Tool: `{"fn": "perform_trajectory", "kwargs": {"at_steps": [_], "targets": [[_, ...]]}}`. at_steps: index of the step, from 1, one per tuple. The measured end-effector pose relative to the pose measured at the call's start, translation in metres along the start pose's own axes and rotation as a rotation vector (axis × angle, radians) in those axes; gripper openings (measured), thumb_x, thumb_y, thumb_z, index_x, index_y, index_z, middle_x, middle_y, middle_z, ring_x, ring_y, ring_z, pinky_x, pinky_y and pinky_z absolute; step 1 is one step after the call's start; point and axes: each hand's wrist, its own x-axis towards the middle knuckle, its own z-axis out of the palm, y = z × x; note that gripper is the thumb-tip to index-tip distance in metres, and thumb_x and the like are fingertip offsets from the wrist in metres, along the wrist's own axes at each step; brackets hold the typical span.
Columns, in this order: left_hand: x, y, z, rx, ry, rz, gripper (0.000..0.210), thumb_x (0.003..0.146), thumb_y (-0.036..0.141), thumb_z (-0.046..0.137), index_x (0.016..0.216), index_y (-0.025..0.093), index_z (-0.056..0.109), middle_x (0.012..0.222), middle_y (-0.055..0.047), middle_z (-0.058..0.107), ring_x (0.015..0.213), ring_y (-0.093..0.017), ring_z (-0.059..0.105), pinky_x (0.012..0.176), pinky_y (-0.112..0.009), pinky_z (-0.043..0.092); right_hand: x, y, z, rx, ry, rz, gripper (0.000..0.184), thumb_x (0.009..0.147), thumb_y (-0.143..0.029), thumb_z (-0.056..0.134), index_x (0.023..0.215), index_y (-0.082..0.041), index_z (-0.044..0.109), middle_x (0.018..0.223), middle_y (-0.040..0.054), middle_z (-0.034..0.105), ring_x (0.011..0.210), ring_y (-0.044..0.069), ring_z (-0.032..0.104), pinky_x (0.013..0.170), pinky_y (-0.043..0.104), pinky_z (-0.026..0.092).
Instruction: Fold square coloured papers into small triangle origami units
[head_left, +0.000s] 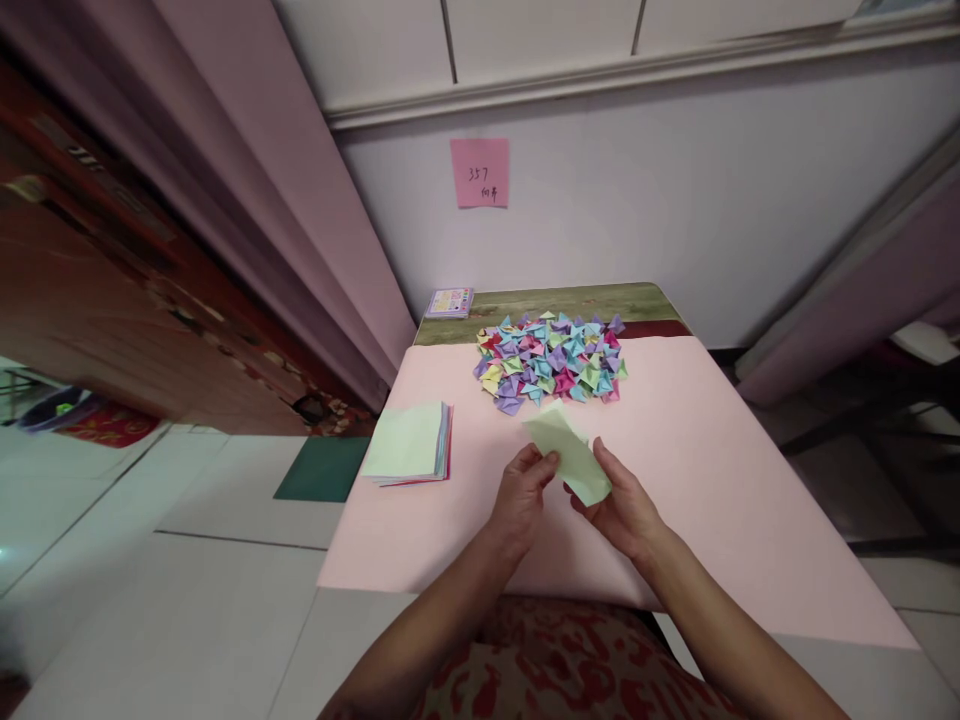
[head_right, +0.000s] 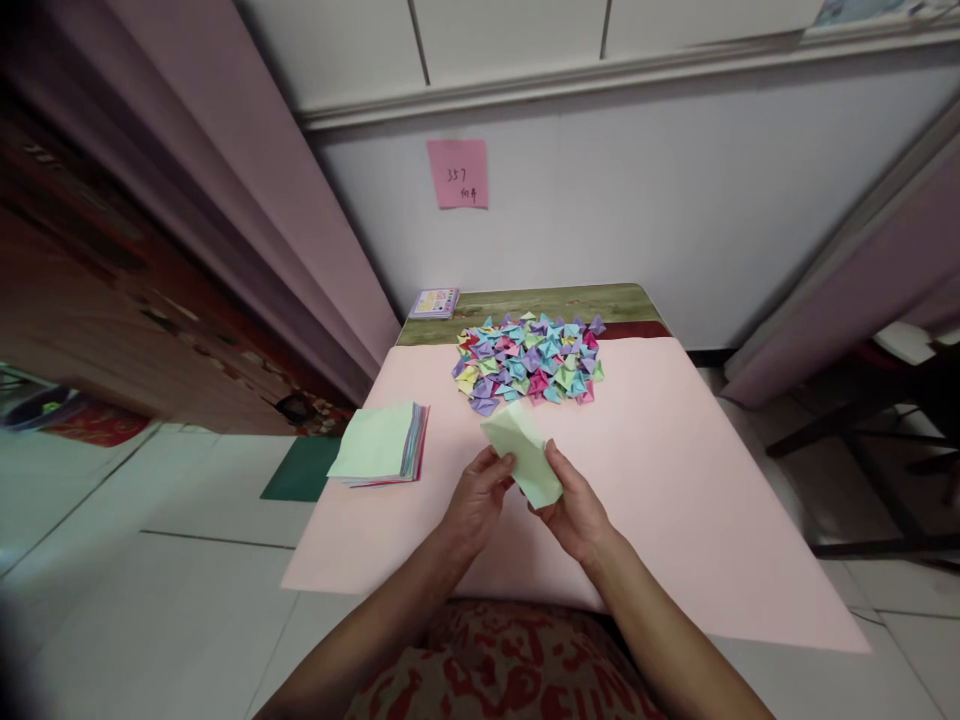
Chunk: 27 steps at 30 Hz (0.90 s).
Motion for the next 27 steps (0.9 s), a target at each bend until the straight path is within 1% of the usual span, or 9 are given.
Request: {"fn": "perform_trajectory", "kwargs": {"at_steps": [4,6,10,12,16,18,22,24,27], "targets": [[0.003,0.003,-0.004,-0.005,-0.001,0.003,0.023,0.063,0.027,0.083,0.080,0.016,0.071,0.081,-0.003,0.069,0.078,-0.015,0.059,0.080,-0.029,0.043,-0.003,0.000,-0.001,-0.008,-0.001,-0.043,0.034,0.074,-0.051,0.075,0.093,-0.023,0.070,0.083,0.0015,0.071,0.070,0.017,0.062,0.058,0.026,0.048],[0.004,0.004,-0.006,-0.008,0.011,0.002,0.022,0.062,0.026,0.083,0.076,0.016,0.070,0.075,-0.001,0.067,0.072,-0.013,0.057,0.074,-0.026,0.042,-0.006,-0.002,0.000,-0.069,-0.070,-0.053,0.030,0.072,-0.046,0.078,0.090,-0.023,0.070,0.080,0.0004,0.069,0.069,0.016,0.060,0.059,0.025,0.046],[0.004,0.004,-0.004,-0.007,0.042,-0.038,0.024,0.060,0.027,0.084,0.075,0.016,0.069,0.073,0.000,0.065,0.066,-0.012,0.055,0.067,-0.025,0.040,-0.012,-0.006,0.004,-0.189,-0.213,-0.112,0.025,0.068,-0.038,0.082,0.074,-0.021,0.064,0.074,-0.0018,0.064,0.068,0.013,0.057,0.062,0.023,0.044],[0.003,0.005,-0.002,0.017,0.054,-0.037,0.025,0.060,0.028,0.085,0.074,0.016,0.069,0.073,0.000,0.066,0.067,-0.012,0.055,0.068,-0.025,0.040,-0.011,-0.005,0.005,-0.241,-0.202,-0.169,0.028,0.067,-0.039,0.083,0.077,-0.021,0.064,0.077,-0.0012,0.065,0.070,0.015,0.058,0.064,0.024,0.045],[0.001,0.004,0.002,0.018,0.034,-0.061,0.028,0.063,0.034,0.083,0.079,0.015,0.070,0.076,-0.003,0.068,0.069,-0.014,0.058,0.070,-0.027,0.042,-0.006,0.001,0.006,-0.350,-0.177,-0.288,0.048,0.063,-0.043,0.085,0.101,-0.023,0.064,0.093,0.0032,0.069,0.084,0.020,0.062,0.075,0.031,0.049],[0.001,0.003,0.003,-0.029,0.037,-0.101,0.030,0.062,0.035,0.083,0.081,0.015,0.069,0.075,-0.003,0.068,0.068,-0.014,0.058,0.068,-0.027,0.042,-0.005,0.003,0.004,-0.393,-0.155,-0.318,0.045,0.064,-0.045,0.084,0.099,-0.023,0.065,0.089,0.0032,0.070,0.082,0.019,0.062,0.076,0.031,0.050],[0.004,0.002,0.000,-0.125,0.044,-0.191,0.029,0.060,0.033,0.083,0.070,0.014,0.064,0.065,-0.001,0.062,0.060,-0.013,0.054,0.062,-0.027,0.041,-0.005,0.001,0.002,-0.446,-0.100,-0.333,0.031,0.073,-0.049,0.076,0.082,-0.020,0.067,0.075,0.0014,0.065,0.070,0.015,0.059,0.069,0.029,0.050],[0.005,0.001,-0.001,-0.142,0.044,-0.206,0.029,0.061,0.035,0.081,0.069,0.014,0.063,0.065,-0.001,0.060,0.060,-0.013,0.052,0.062,-0.028,0.041,-0.007,0.000,0.003,-0.479,-0.110,-0.354,0.031,0.076,-0.050,0.074,0.078,-0.020,0.067,0.079,0.0023,0.065,0.073,0.016,0.060,0.072,0.030,0.051],[0.007,0.000,-0.001,-0.118,0.084,-0.157,0.029,0.062,0.036,0.080,0.072,0.015,0.062,0.068,0.000,0.060,0.063,-0.013,0.054,0.064,-0.027,0.043,-0.007,-0.001,0.004,-0.550,-0.142,-0.404,0.030,0.075,-0.049,0.075,0.082,-0.020,0.068,0.089,0.0038,0.068,0.084,0.019,0.062,0.080,0.032,0.051]]}}
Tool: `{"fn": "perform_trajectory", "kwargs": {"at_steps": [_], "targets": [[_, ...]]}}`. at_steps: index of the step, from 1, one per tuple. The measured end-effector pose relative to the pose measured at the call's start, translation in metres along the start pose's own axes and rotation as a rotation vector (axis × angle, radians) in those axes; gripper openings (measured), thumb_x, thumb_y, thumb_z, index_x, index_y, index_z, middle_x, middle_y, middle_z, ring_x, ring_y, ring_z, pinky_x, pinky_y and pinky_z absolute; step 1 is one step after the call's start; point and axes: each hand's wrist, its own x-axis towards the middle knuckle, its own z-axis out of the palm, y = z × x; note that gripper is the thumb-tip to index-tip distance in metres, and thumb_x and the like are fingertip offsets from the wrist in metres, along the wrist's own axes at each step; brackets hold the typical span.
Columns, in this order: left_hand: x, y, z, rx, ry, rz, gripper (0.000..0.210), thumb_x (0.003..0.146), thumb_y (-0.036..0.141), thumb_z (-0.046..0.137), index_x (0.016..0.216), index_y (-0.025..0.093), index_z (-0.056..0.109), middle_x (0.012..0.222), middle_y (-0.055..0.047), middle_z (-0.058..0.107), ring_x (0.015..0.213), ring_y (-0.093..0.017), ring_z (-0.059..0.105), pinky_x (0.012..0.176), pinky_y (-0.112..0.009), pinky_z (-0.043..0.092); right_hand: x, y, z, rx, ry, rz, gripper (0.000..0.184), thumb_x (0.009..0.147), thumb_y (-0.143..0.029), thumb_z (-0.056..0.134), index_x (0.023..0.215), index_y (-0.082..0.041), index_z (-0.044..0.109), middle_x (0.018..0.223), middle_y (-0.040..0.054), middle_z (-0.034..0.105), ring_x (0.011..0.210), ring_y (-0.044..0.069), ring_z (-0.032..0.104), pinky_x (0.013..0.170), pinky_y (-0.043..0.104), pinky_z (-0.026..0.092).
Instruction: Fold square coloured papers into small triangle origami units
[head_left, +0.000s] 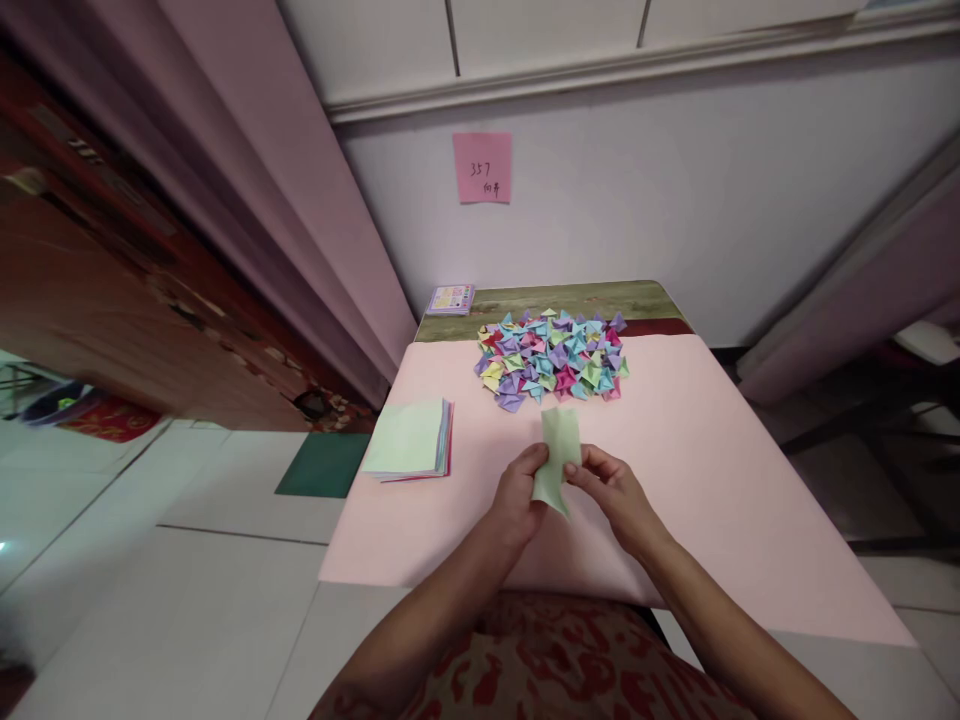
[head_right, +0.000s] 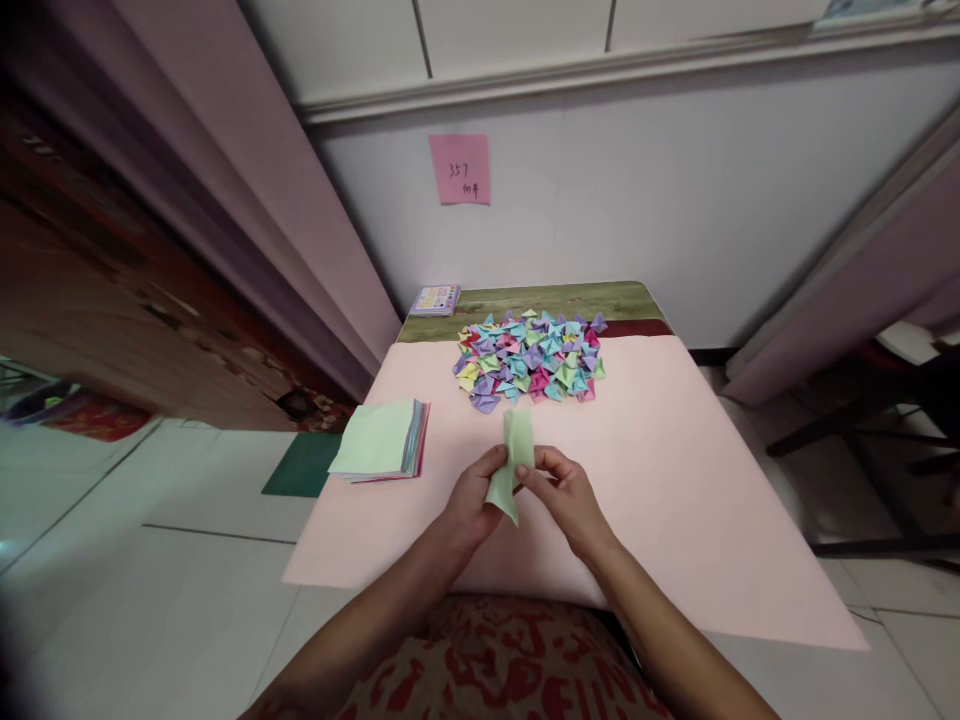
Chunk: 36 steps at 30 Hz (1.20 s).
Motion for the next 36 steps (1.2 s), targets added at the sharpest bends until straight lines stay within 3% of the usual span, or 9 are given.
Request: {"fn": "perform_trajectory", "kwargs": {"at_steps": [4,9,14,18,21,25,28,31,36], "targets": [[0.001,0.002,-0.002,0.053,0.062,0.055,0.028,0.061,0.034,0.081,0.071,0.015,0.063,0.064,0.002,0.058,0.060,-0.011,0.052,0.060,-0.024,0.041,0.002,0.007,-0.004,-0.119,0.054,-0.060,0.029,0.075,-0.048,0.075,0.078,-0.020,0.067,0.080,0.0021,0.066,0.079,0.019,0.061,0.074,0.030,0.049],[-0.002,0.010,-0.001,0.185,0.005,0.057,0.029,0.061,0.037,0.082,0.067,0.015,0.064,0.068,-0.002,0.063,0.065,-0.013,0.058,0.066,-0.026,0.047,0.005,0.015,-0.015,-0.114,0.141,-0.071,0.029,0.077,-0.048,0.071,0.073,-0.021,0.062,0.063,-0.0018,0.060,0.056,0.014,0.052,0.053,0.025,0.041],[-0.007,0.011,0.005,0.327,-0.079,0.053,0.042,0.057,0.036,0.086,0.089,0.014,0.070,0.081,-0.008,0.071,0.062,-0.017,0.063,0.054,-0.027,0.048,0.010,0.015,-0.015,-0.025,0.183,0.003,0.033,0.071,-0.051,0.076,0.077,-0.021,0.062,0.059,-0.0020,0.060,0.048,0.013,0.049,0.046,0.025,0.039],[-0.002,0.011,0.003,0.277,-0.006,0.085,0.045,0.054,0.032,0.087,0.091,0.013,0.070,0.083,-0.008,0.072,0.060,-0.017,0.064,0.052,-0.028,0.049,0.009,0.012,-0.014,-0.035,0.211,0.018,0.035,0.075,-0.053,0.072,0.084,-0.021,0.063,0.057,-0.0028,0.058,0.045,0.012,0.048,0.042,0.024,0.038],[0.002,0.016,-0.001,0.131,0.040,0.119,0.043,0.053,0.025,0.087,0.091,0.014,0.069,0.089,-0.007,0.073,0.070,-0.019,0.066,0.062,-0.031,0.054,0.003,0.008,-0.017,-0.085,0.217,-0.088,0.036,0.084,-0.047,0.065,0.110,-0.023,0.061,0.061,-0.0035,0.060,0.051,0.013,0.055,0.050,0.025,0.046],[0.004,0.020,-0.003,0.028,0.050,0.109,0.039,0.055,0.018,0.084,0.091,0.015,0.068,0.089,-0.006,0.072,0.073,-0.017,0.066,0.065,-0.028,0.054,-0.002,0.005,-0.025,-0.311,0.103,-0.325,0.047,0.087,-0.035,0.060,0.133,-0.029,0.052,0.098,0.0042,0.069,0.081,0.019,0.068,0.076,0.036,0.056],[0.001,0.017,-0.002,0.053,0.018,0.068,0.040,0.056,0.018,0.083,0.092,0.015,0.067,0.085,-0.005,0.071,0.065,-0.014,0.064,0.056,-0.025,0.051,0.000,0.006,-0.028,-0.535,0.056,-0.446,0.031,0.083,-0.032,0.064,0.113,-0.030,0.068,0.106,0.0047,0.070,0.091,0.022,0.068,0.081,0.038,0.056],[-0.005,0.013,0.002,0.114,-0.015,0.051,0.039,0.057,0.023,0.084,0.091,0.014,0.066,0.077,-0.003,0.069,0.055,-0.012,0.060,0.047,-0.023,0.048,0.003,0.012,-0.026,-0.519,0.171,-0.432,0.012,0.080,-0.036,0.070,0.084,-0.025,0.073,0.092,0.0048,0.071,0.082,0.022,0.068,0.073,0.035,0.056],[-0.014,0.009,0.008,0.220,-0.098,0.137,0.038,0.066,0.039,0.081,0.091,0.013,0.070,0.080,-0.006,0.070,0.059,-0.014,0.062,0.053,-0.029,0.053,0.004,0.019,-0.020,-0.335,0.371,-0.202,0.031,0.072,-0.048,0.077,0.080,-0.021,0.064,0.070,0.0016,0.068,0.056,0.017,0.061,0.054,0.029,0.050]]}}
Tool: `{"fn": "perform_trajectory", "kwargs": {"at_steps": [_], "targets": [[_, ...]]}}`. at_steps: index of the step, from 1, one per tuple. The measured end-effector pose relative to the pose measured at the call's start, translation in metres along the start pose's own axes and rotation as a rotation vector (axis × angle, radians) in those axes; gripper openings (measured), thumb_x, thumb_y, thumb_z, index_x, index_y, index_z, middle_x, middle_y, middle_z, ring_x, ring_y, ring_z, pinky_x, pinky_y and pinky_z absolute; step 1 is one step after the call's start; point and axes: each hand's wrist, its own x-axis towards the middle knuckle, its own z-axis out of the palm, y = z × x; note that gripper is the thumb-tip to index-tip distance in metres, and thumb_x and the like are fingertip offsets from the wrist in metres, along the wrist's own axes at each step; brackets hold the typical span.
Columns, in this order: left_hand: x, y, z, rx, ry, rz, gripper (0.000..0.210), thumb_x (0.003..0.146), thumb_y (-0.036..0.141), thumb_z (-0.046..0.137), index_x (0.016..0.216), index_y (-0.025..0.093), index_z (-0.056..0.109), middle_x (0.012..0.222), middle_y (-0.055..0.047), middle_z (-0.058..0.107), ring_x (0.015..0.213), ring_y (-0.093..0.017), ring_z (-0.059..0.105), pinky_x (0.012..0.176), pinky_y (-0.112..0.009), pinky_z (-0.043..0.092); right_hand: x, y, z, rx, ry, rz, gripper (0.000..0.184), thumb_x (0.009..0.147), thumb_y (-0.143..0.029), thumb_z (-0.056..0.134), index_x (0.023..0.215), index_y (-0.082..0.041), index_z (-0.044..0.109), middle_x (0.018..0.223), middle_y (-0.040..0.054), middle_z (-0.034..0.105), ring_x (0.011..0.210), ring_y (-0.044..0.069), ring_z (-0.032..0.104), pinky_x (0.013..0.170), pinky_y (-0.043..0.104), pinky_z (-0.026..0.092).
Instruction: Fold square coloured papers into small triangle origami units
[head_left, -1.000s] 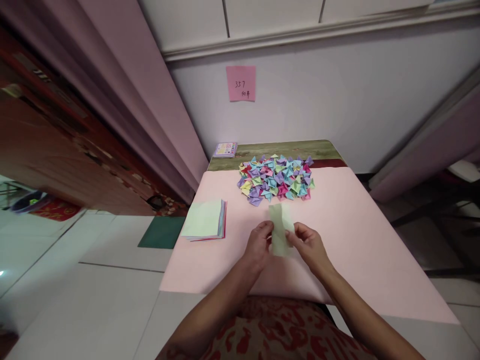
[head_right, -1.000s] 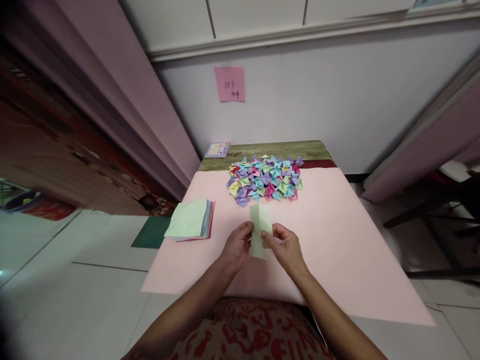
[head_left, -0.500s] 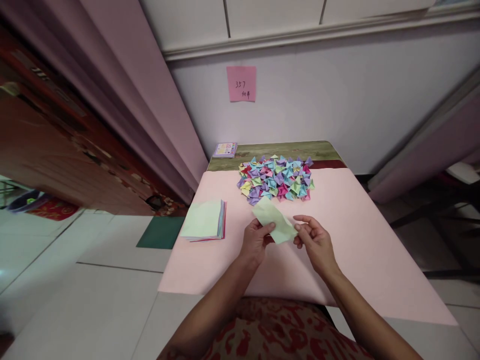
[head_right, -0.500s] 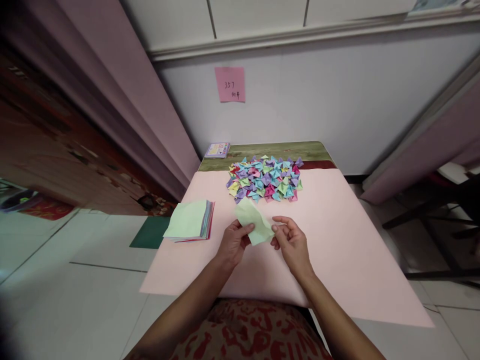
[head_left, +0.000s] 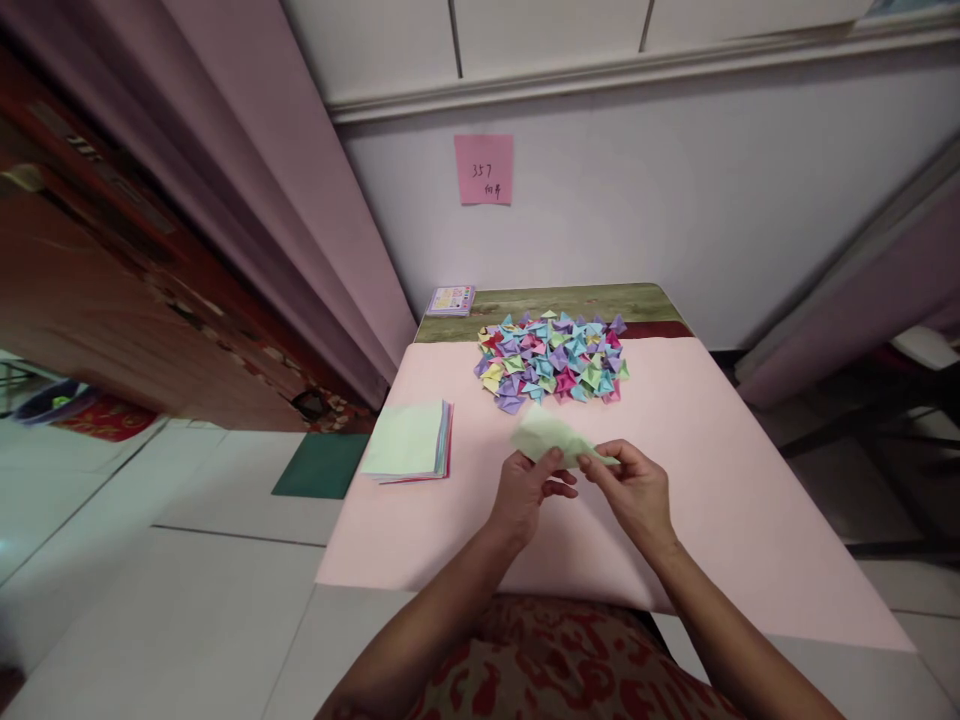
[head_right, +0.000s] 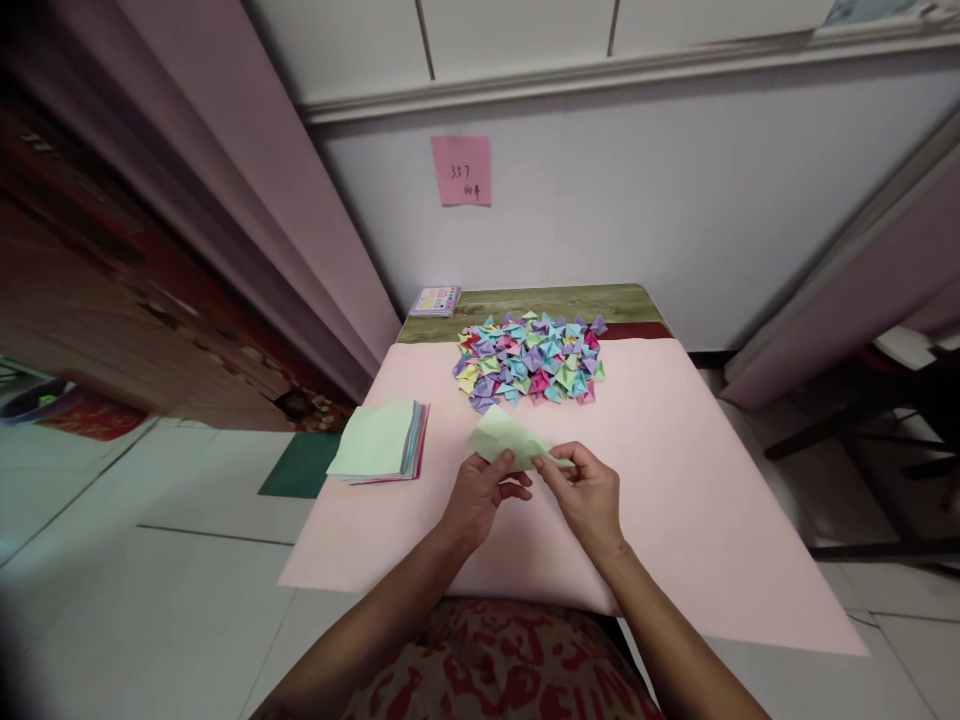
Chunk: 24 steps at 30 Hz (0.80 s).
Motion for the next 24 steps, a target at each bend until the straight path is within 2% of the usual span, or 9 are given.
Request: {"fn": "perform_trajectory", "kwargs": {"at_steps": [4,6,8,10,14,18,21,24], "targets": [[-0.001,-0.003,0.000,0.135,0.030,0.060,0.033,0.062,0.035,0.084,0.082,0.011,0.073,0.071,-0.006,0.069,0.057,-0.014,0.061,0.056,-0.030,0.054,-0.001,-0.006,0.001,0.086,-0.010,0.051,0.042,0.071,-0.045,0.079,0.102,-0.023,0.059,0.077,0.0001,0.067,0.063,0.016,0.061,0.057,0.027,0.048],[0.000,-0.005,-0.001,0.204,0.011,0.058,0.033,0.062,0.037,0.084,0.079,0.011,0.073,0.064,-0.005,0.067,0.053,-0.014,0.058,0.052,-0.029,0.051,0.000,-0.008,0.000,0.121,-0.106,0.096,0.047,0.073,-0.044,0.078,0.110,-0.023,0.059,0.071,-0.0017,0.065,0.065,0.015,0.060,0.058,0.026,0.047],[0.000,-0.005,-0.002,0.255,-0.037,0.046,0.034,0.063,0.038,0.083,0.080,0.011,0.073,0.063,-0.005,0.066,0.052,-0.014,0.057,0.049,-0.027,0.049,0.002,-0.008,-0.002,0.174,-0.236,0.171,0.040,0.074,-0.046,0.076,0.102,-0.020,0.065,0.069,-0.0009,0.064,0.062,0.014,0.057,0.056,0.024,0.045],[0.001,-0.004,-0.003,0.237,-0.035,0.046,0.035,0.064,0.039,0.082,0.083,0.012,0.073,0.069,-0.005,0.068,0.056,-0.014,0.058,0.051,-0.026,0.048,0.004,-0.008,-0.005,0.224,-0.306,0.231,0.033,0.075,-0.048,0.075,0.088,-0.018,0.068,0.070,0.0010,0.065,0.060,0.013,0.055,0.055,0.024,0.042],[0.006,0.004,-0.005,-0.034,0.068,0.017,0.031,0.067,0.039,0.081,0.084,0.015,0.072,0.081,-0.005,0.069,0.069,-0.013,0.060,0.061,-0.024,0.049,0.004,-0.011,-0.008,0.249,-0.298,0.260,0.031,0.074,-0.048,0.076,0.082,-0.018,0.071,0.073,0.0022,0.068,0.062,0.014,0.056,0.058,0.025,0.043],[0.010,0.006,-0.003,-0.272,0.047,-0.127,0.033,0.060,0.033,0.086,0.082,0.015,0.069,0.079,-0.002,0.067,0.069,-0.012,0.058,0.062,-0.022,0.047,0.000,-0.017,-0.004,0.266,-0.317,0.250,0.032,0.073,-0.048,0.077,0.081,-0.018,0.071,0.074,0.0025,0.068,0.065,0.015,0.057,0.062,0.026,0.045],[0.009,0.000,0.003,-0.258,0.084,-0.150,0.038,0.056,0.031,0.087,0.084,0.015,0.068,0.076,0.000,0.065,0.065,-0.010,0.056,0.060,-0.021,0.044,-0.002,-0.017,0.001,0.232,-0.305,0.213,0.034,0.073,-0.050,0.076,0.080,-0.017,0.070,0.072,0.0026,0.067,0.064,0.015,0.057,0.061,0.025,0.045],[0.005,-0.007,0.007,-0.154,0.156,-0.062,0.036,0.060,0.039,0.085,0.076,0.013,0.065,0.069,0.001,0.061,0.062,-0.009,0.054,0.059,-0.021,0.045,-0.003,-0.013,0.003,0.158,-0.248,0.189,0.036,0.073,-0.052,0.075,0.082,-0.017,0.070,0.071,0.0026,0.067,0.061,0.014,0.056,0.058,0.025,0.044]]}}
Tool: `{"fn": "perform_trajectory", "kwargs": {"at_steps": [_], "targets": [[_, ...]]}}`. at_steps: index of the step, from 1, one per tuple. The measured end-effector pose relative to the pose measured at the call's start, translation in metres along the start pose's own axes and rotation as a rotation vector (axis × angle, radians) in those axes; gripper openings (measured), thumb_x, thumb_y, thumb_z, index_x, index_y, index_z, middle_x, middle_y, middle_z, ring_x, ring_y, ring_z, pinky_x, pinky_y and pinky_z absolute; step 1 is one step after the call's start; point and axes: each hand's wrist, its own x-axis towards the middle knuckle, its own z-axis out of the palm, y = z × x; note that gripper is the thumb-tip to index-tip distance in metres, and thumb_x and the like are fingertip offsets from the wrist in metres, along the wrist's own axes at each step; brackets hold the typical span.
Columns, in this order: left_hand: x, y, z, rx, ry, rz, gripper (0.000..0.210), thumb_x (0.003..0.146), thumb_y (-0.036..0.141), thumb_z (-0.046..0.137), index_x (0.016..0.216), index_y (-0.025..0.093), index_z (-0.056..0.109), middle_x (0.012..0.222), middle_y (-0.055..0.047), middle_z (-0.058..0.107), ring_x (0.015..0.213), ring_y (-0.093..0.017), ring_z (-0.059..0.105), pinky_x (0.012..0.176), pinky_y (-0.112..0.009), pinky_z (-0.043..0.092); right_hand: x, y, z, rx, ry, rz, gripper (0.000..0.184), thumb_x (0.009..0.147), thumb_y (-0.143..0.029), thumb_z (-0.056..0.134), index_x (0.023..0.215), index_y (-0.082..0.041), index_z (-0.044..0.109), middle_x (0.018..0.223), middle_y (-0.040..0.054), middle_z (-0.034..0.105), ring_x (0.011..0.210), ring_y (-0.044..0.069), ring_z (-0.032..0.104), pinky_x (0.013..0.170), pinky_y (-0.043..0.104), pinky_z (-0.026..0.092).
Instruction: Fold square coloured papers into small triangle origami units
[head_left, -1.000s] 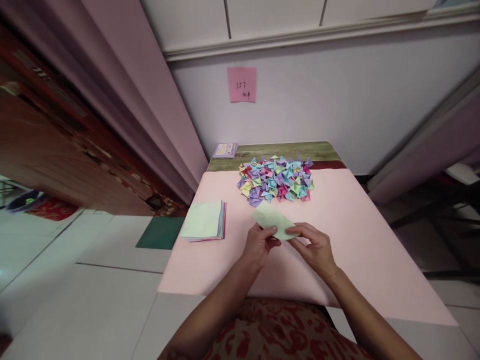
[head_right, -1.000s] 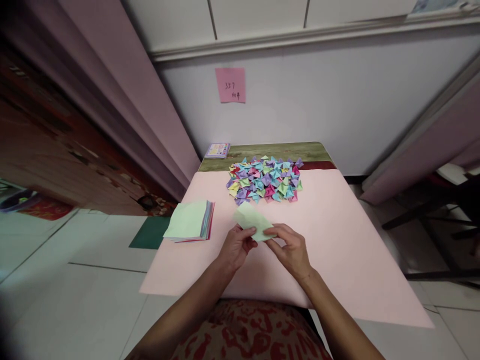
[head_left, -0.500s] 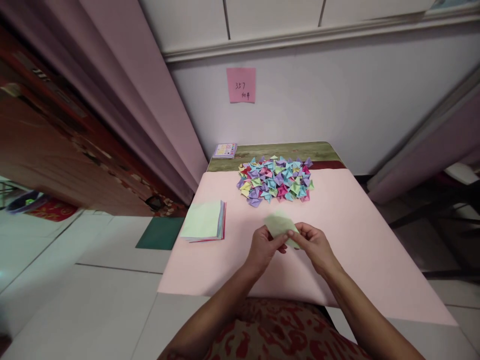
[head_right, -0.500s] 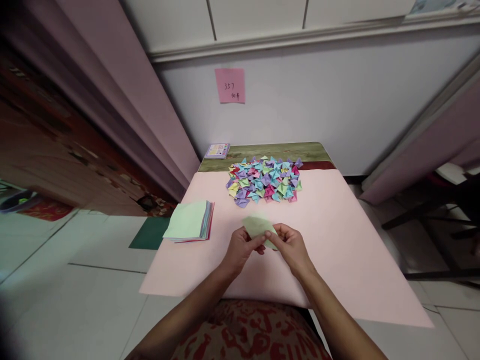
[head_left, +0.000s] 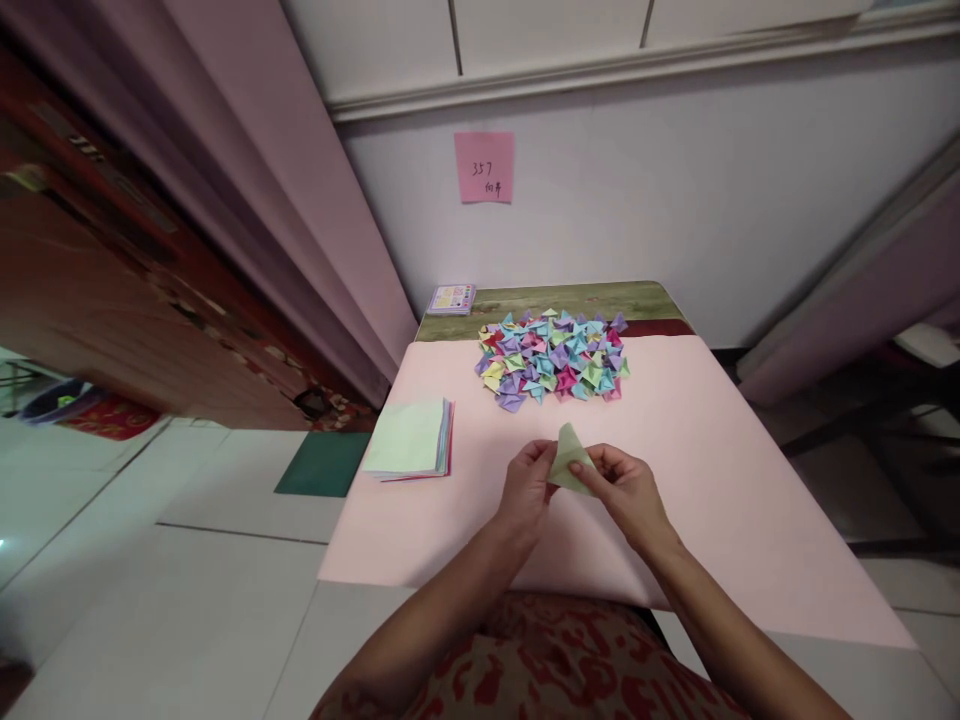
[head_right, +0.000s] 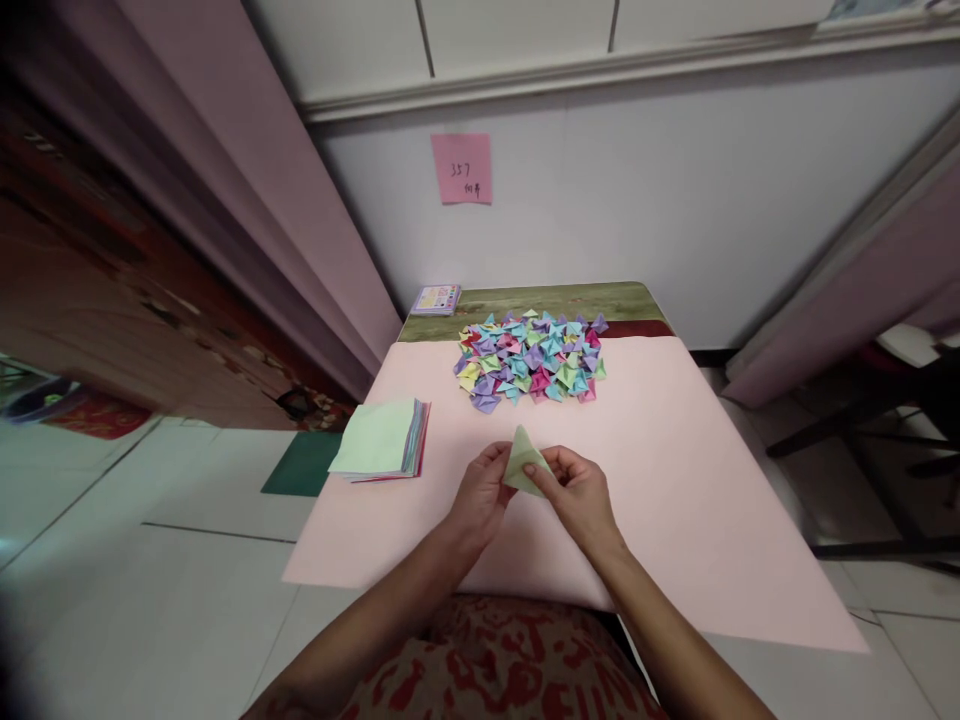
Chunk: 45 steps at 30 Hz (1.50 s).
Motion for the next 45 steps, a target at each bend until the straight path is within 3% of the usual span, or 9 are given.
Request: {"fn": "perform_trajectory", "kwargs": {"at_steps": [3,8,13,22,28,33,36,39,45], "targets": [[-0.005,-0.002,0.000,0.151,-0.066,0.083,0.041,0.069,0.052,0.075,0.074,0.012,0.066,0.068,-0.001,0.060,0.063,-0.012,0.055,0.060,-0.025,0.048,0.001,0.005,-0.001,-0.051,0.064,-0.012,0.036,0.074,-0.051,0.074,0.084,-0.017,0.068,0.072,0.0026,0.067,0.059,0.014,0.055,0.056,0.026,0.044],[-0.008,0.002,-0.006,0.283,-0.168,0.115,0.037,0.064,0.041,0.082,0.081,0.012,0.067,0.071,-0.003,0.064,0.059,-0.012,0.059,0.056,-0.025,0.049,0.002,-0.002,-0.001,-0.156,0.142,-0.123,0.041,0.076,-0.049,0.072,0.103,-0.020,0.061,0.072,0.0007,0.065,0.059,0.015,0.058,0.056,0.027,0.048],[-0.002,0.005,-0.011,0.133,-0.166,0.022,0.037,0.062,0.035,0.084,0.082,0.013,0.062,0.066,0.000,0.062,0.049,-0.007,0.052,0.041,-0.018,0.033,-0.003,-0.017,0.003,-0.466,0.232,-0.449,0.045,0.081,-0.040,0.070,0.121,-0.025,0.057,0.119,0.0100,0.059,0.082,0.018,0.064,0.069,0.033,0.055],[-0.002,0.005,-0.014,0.136,-0.263,0.014,0.033,0.069,0.035,0.080,0.084,0.013,0.060,0.064,0.000,0.061,0.052,-0.009,0.053,0.047,-0.021,0.037,-0.005,-0.012,-0.002,-0.644,0.205,-0.615,0.021,0.082,-0.035,0.069,0.100,-0.025,0.065,0.130,0.0118,0.052,0.108,0.026,0.061,0.076,0.037,0.058],[0.005,0.008,-0.024,0.196,-0.269,0.055,0.030,0.076,0.038,0.073,0.088,0.013,0.060,0.059,0.000,0.061,0.048,-0.007,0.049,0.049,-0.020,0.035,0.000,-0.004,-0.015,-0.683,0.009,-0.675,0.019,0.084,-0.032,0.068,0.101,-0.024,0.065,0.139,0.0113,0.047,0.106,0.025,0.063,0.084,0.040,0.057],[0.005,0.010,-0.024,0.361,-0.283,0.037,0.035,0.077,0.044,0.069,0.091,0.014,0.060,0.061,0.000,0.058,0.049,-0.009,0.050,0.047,-0.021,0.034,0.003,-0.007,-0.019,-0.836,0.032,-0.845,0.008,0.087,-0.026,0.065,0.094,-0.024,0.067,0.136,0.0106,0.054,0.117,0.029,0.057,0.094,0.048,0.049],[0.003,0.012,-0.023,0.446,-0.318,0.002,0.034,0.077,0.044,0.068,0.088,0.014,0.058,0.066,0.000,0.058,0.053,-0.010,0.054,0.049,-0.022,0.038,0.003,-0.012,-0.018,-0.900,0.012,-0.927,0.003,0.086,-0.026,0.067,0.089,-0.025,0.067,0.120,0.0071,0.065,0.118,0.029,0.057,0.104,0.054,0.038],[0.002,0.015,-0.024,0.491,-0.341,-0.035,0.031,0.078,0.043,0.065,0.090,0.015,0.058,0.069,0.000,0.058,0.055,-0.011,0.056,0.049,-0.022,0.040,0.003,-0.016,-0.017,-0.913,-0.035,-0.951,0.001,0.085,-0.026,0.067,0.084,-0.025,0.067,0.101,0.0025,0.072,0.116,0.028,0.059,0.110,0.058,0.028],[0.002,0.016,-0.029,0.550,-0.417,-0.071,0.025,0.074,0.028,0.061,0.094,0.015,0.056,0.072,-0.001,0.059,0.058,-0.012,0.058,0.053,-0.023,0.045,0.002,-0.018,-0.019,-0.935,-0.189,-0.913,0.004,0.085,-0.025,0.063,0.086,-0.026,0.066,0.091,0.0008,0.075,0.125,0.031,0.054,0.114,0.066,0.012]]}}
